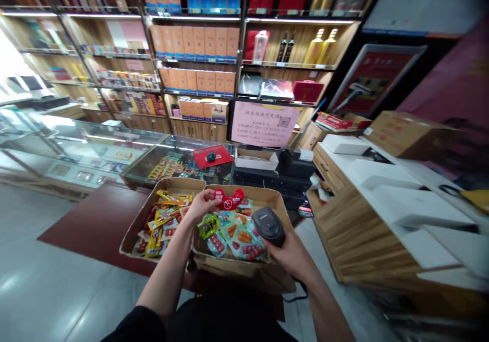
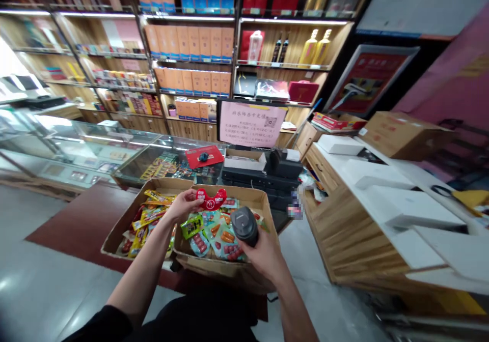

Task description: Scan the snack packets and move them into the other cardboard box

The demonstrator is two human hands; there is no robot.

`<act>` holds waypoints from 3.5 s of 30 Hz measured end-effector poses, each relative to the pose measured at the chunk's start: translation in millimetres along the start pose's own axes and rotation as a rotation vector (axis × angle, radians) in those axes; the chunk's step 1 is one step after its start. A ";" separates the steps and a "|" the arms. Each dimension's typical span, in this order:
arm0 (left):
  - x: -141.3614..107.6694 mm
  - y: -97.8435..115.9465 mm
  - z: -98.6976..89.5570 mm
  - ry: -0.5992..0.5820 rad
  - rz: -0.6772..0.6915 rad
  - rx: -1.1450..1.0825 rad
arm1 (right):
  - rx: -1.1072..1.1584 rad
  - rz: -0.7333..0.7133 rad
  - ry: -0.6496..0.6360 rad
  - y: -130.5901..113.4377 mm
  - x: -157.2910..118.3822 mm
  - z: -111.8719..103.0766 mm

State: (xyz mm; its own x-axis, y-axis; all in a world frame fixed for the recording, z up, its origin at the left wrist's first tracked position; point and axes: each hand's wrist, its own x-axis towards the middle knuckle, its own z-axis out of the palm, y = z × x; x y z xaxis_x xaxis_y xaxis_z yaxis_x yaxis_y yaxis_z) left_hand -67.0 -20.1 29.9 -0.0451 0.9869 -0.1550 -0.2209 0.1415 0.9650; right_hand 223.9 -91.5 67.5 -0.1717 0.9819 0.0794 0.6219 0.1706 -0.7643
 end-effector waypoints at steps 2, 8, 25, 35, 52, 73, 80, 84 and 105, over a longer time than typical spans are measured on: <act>-11.7 6.5 -22.6 0.083 0.022 -0.011 | -0.028 -0.004 -0.075 -3.2 13.6 -4.3; -66.5 27.7 -97.0 0.418 0.090 -0.002 | -0.168 -0.048 -0.145 -7.9 53.0 -12.5; -50.5 21.4 -66.3 0.341 0.107 0.224 | -0.224 0.026 -0.127 3.6 47.2 -24.1; 41.7 -14.2 45.3 -0.065 0.237 0.573 | -0.155 0.165 0.098 0.3 -12.4 -45.1; 86.7 -52.3 92.1 -0.310 0.206 1.135 | -0.041 0.268 0.258 -4.2 -54.8 -36.3; 57.6 -12.5 55.9 -0.119 -0.116 -0.174 | -0.002 0.077 -0.018 -17.6 -2.6 -13.7; 56.3 -8.8 55.7 -0.175 -0.088 -0.178 | 0.015 0.092 -0.005 -13.5 -0.1 -13.6; 56.6 -9.5 59.7 -0.151 -0.107 -0.213 | 0.048 0.078 -0.011 -14.1 -0.1 -15.2; -67.6 27.3 -135.8 0.504 0.148 -0.297 | -0.359 -0.051 -0.115 -17.1 65.1 -11.1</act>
State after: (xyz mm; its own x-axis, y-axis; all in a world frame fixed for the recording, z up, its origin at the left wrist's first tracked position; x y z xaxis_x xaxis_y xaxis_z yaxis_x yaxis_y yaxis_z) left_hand -202.3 -93.5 38.0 -0.5363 0.8257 -0.1751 -0.4367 -0.0940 0.8947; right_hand 210.5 -29.6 92.8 -0.2814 0.9593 0.0240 0.8349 0.2571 -0.4868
